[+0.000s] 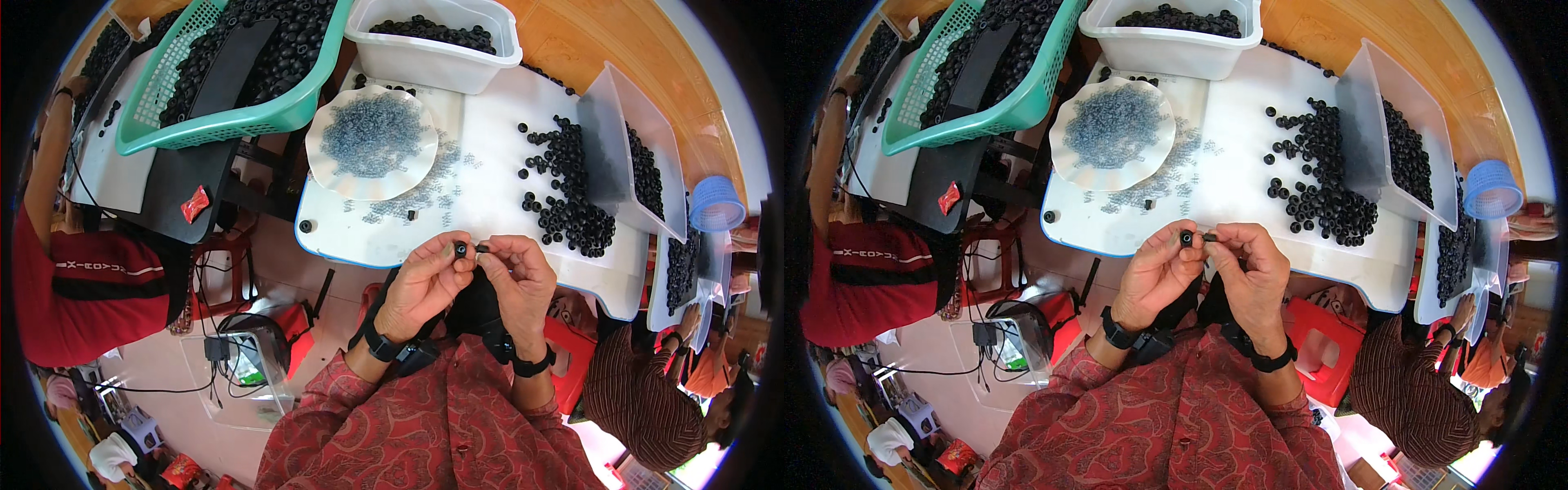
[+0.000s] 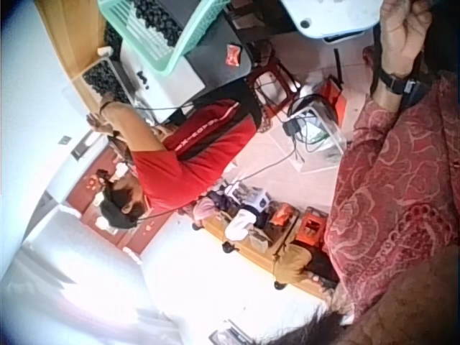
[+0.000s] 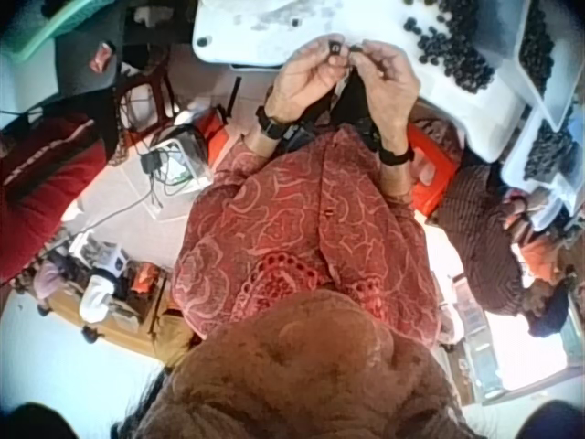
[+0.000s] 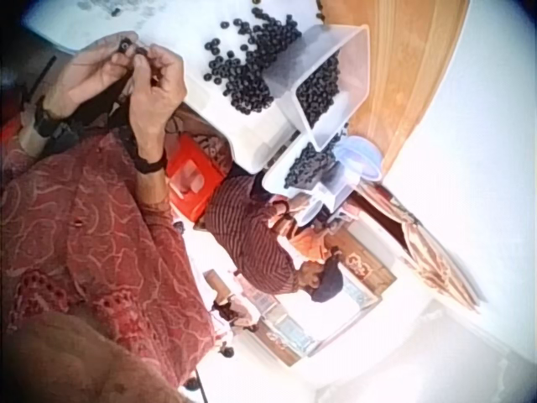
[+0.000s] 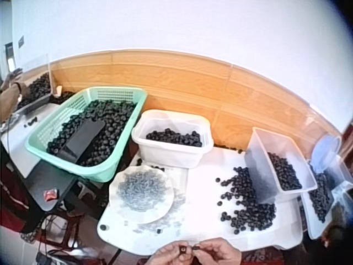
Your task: Assembling small black plastic parts by hand at a workbench.
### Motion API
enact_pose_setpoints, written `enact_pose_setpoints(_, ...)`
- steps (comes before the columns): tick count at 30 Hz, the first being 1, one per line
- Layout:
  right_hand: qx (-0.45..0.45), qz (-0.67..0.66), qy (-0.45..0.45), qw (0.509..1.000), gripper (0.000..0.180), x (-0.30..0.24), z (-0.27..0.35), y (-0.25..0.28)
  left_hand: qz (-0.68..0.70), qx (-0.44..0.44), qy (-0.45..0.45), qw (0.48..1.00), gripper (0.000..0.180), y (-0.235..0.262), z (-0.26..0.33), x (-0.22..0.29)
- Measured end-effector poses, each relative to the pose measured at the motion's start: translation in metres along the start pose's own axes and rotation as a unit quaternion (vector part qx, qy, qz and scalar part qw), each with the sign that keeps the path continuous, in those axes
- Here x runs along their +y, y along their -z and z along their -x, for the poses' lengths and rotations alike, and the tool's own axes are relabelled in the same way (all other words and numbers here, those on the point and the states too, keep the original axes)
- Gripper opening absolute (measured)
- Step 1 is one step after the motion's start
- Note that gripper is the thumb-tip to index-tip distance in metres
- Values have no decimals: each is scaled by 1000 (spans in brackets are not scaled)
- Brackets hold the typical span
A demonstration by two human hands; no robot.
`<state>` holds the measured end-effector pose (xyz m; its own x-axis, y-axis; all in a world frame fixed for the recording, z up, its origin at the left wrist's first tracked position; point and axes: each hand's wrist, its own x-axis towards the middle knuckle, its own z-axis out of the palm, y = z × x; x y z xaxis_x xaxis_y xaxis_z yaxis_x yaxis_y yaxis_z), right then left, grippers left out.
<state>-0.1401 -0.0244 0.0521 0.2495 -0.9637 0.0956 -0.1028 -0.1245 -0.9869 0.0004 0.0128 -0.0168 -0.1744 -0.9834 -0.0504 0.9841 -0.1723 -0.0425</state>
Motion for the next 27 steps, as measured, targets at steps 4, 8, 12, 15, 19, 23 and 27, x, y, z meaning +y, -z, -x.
enact_pose_setpoints(4, -3, 13, 6, 1000, 21, 2, 0, 0, -12, 4, -8, 1000, 26, -1, 1, 1)
enact_pose_setpoints(8, 10, -1, 7, 1000, 22, 0, 0, -2, -25, 12, -16, 999, 27, -1, 2, 1)
enact_pose_setpoints(12, 1, 46, 23, 999, 20, -2, -1, 0, -34, 14, -20, 999, 27, -3, 2, 1)
enact_pose_setpoints(15, -1, 46, 22, 999, 18, -2, 0, 2, -41, 18, -21, 999, 26, -5, 2, 0)
enact_pose_setpoints(19, -7, 54, 25, 998, 16, 0, 0, 3, -45, 18, -21, 999, 26, -5, 3, 0)
enact_pose_setpoints(23, -14, 72, 50, 996, 15, -6, -3, 2, -63, 26, -27, 997, 26, -6, 3, -1)
enact_pose_setpoints(27, -25, 130, 98, 986, 15, -9, -5, 0, -86, 28, -35, 995, 26, -6, 3, -2)
